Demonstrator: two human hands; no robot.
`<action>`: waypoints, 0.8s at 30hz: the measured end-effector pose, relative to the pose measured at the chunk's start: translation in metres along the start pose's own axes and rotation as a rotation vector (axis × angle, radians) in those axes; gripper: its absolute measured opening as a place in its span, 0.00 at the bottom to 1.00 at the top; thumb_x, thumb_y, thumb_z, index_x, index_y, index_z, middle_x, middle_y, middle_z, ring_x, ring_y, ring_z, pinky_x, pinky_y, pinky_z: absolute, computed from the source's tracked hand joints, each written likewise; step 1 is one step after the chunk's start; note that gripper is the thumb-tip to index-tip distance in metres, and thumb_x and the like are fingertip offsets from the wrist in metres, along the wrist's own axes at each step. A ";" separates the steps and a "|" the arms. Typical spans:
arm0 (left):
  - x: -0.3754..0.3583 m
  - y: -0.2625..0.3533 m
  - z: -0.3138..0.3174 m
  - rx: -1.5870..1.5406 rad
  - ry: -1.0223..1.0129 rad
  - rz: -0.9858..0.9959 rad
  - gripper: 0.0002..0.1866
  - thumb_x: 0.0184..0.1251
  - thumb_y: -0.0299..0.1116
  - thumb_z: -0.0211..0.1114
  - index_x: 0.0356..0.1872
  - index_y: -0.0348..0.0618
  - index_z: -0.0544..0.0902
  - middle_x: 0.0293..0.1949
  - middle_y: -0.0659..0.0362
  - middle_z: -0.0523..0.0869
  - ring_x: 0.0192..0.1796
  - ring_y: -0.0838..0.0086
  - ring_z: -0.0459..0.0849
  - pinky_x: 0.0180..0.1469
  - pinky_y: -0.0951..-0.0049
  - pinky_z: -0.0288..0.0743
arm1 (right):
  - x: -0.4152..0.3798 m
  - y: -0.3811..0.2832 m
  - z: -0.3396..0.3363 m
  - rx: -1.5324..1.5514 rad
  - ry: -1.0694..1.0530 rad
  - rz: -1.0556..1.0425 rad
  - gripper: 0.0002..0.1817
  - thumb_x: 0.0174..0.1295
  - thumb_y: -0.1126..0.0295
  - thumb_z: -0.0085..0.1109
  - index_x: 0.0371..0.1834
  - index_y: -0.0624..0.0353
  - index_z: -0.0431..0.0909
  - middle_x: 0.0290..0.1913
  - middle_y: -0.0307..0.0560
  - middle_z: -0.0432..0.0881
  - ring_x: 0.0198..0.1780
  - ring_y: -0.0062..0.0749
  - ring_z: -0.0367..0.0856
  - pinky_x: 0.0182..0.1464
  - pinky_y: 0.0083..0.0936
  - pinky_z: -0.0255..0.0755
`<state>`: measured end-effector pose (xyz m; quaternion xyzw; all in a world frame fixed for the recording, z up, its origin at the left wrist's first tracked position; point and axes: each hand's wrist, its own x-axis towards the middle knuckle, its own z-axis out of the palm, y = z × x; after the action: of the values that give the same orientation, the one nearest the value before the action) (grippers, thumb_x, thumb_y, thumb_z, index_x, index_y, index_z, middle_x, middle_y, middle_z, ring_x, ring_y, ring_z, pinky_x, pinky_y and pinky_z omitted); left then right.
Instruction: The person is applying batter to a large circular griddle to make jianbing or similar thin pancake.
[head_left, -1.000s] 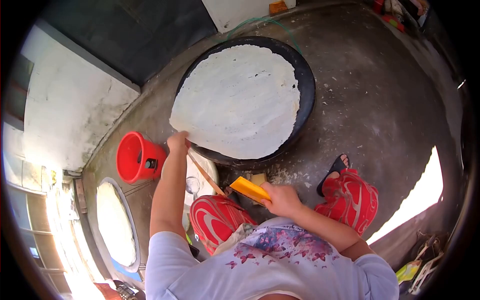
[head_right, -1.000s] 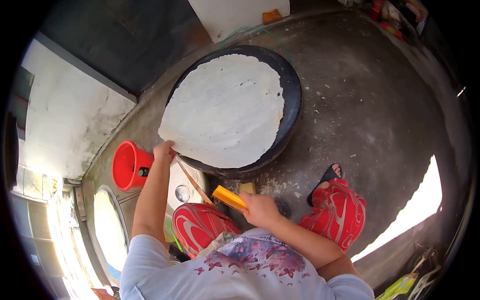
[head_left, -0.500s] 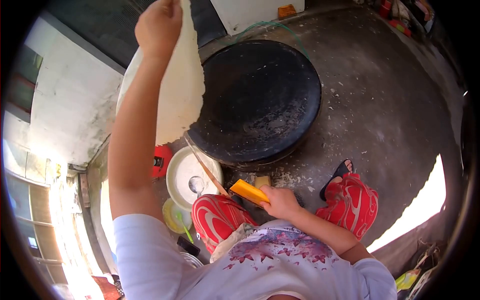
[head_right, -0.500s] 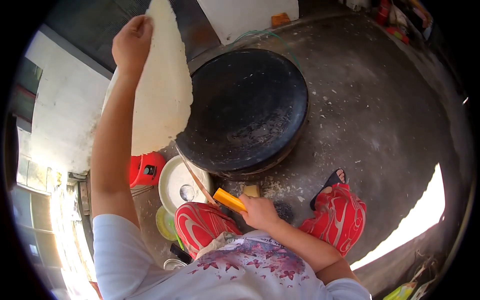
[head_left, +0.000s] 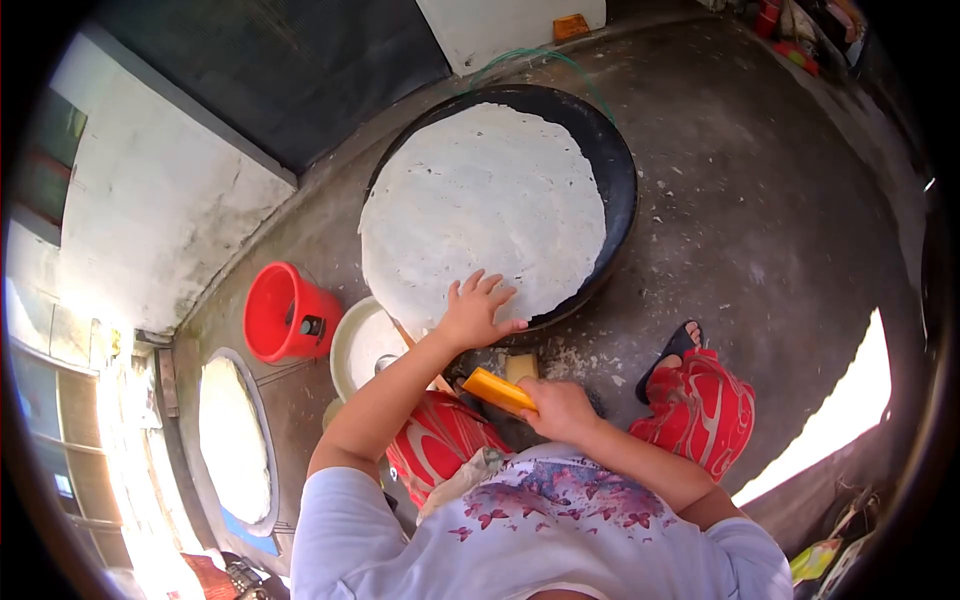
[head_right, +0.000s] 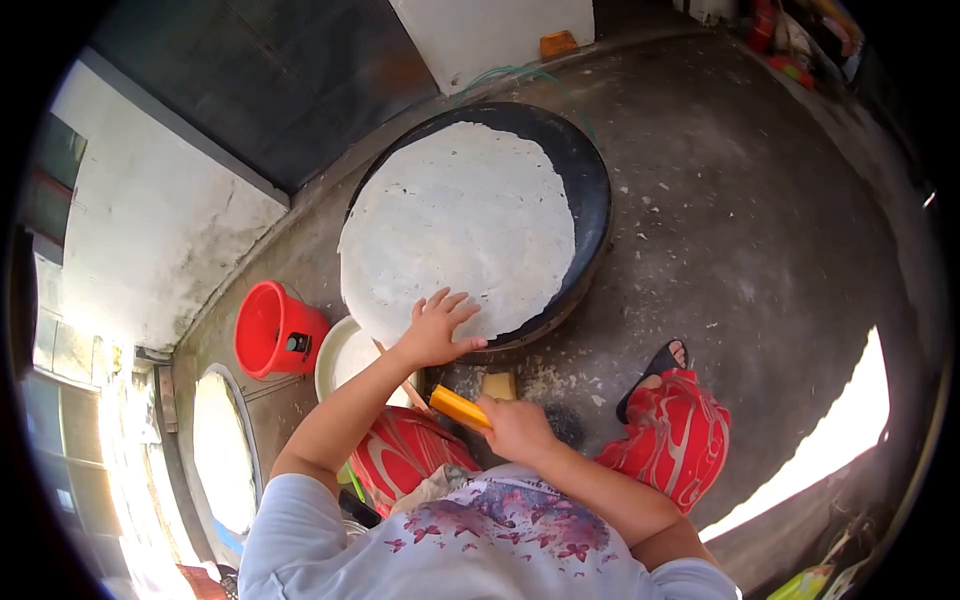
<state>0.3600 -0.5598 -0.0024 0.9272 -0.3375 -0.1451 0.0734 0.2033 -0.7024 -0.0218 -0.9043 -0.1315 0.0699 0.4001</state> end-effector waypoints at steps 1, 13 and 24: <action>0.001 -0.012 0.006 0.000 0.002 -0.005 0.31 0.55 0.59 0.54 0.55 0.50 0.72 0.62 0.53 0.64 0.67 0.54 0.52 0.60 0.39 0.46 | 0.001 0.000 0.000 0.000 -0.003 -0.004 0.13 0.45 0.68 0.59 0.33 0.56 0.68 0.23 0.52 0.77 0.27 0.49 0.77 0.28 0.41 0.70; -0.002 -0.051 0.027 0.222 0.257 -0.351 0.20 0.58 0.46 0.56 0.50 0.51 0.75 0.56 0.55 0.71 0.61 0.56 0.62 0.56 0.47 0.55 | 0.001 0.005 0.008 -0.038 -0.106 0.032 0.15 0.46 0.66 0.60 0.39 0.54 0.71 0.26 0.53 0.78 0.29 0.50 0.77 0.31 0.41 0.70; 0.030 -0.072 0.021 0.287 0.342 -0.179 0.16 0.55 0.32 0.54 0.46 0.51 0.76 0.54 0.70 0.73 0.57 0.59 0.64 0.55 0.50 0.55 | 0.002 0.001 0.003 -0.034 -0.061 -0.002 0.12 0.46 0.68 0.58 0.33 0.56 0.68 0.25 0.52 0.78 0.28 0.49 0.78 0.29 0.41 0.70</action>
<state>0.4185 -0.5252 -0.0457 0.9654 -0.2538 0.0577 -0.0162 0.2046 -0.6999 -0.0247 -0.9082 -0.1459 0.0946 0.3807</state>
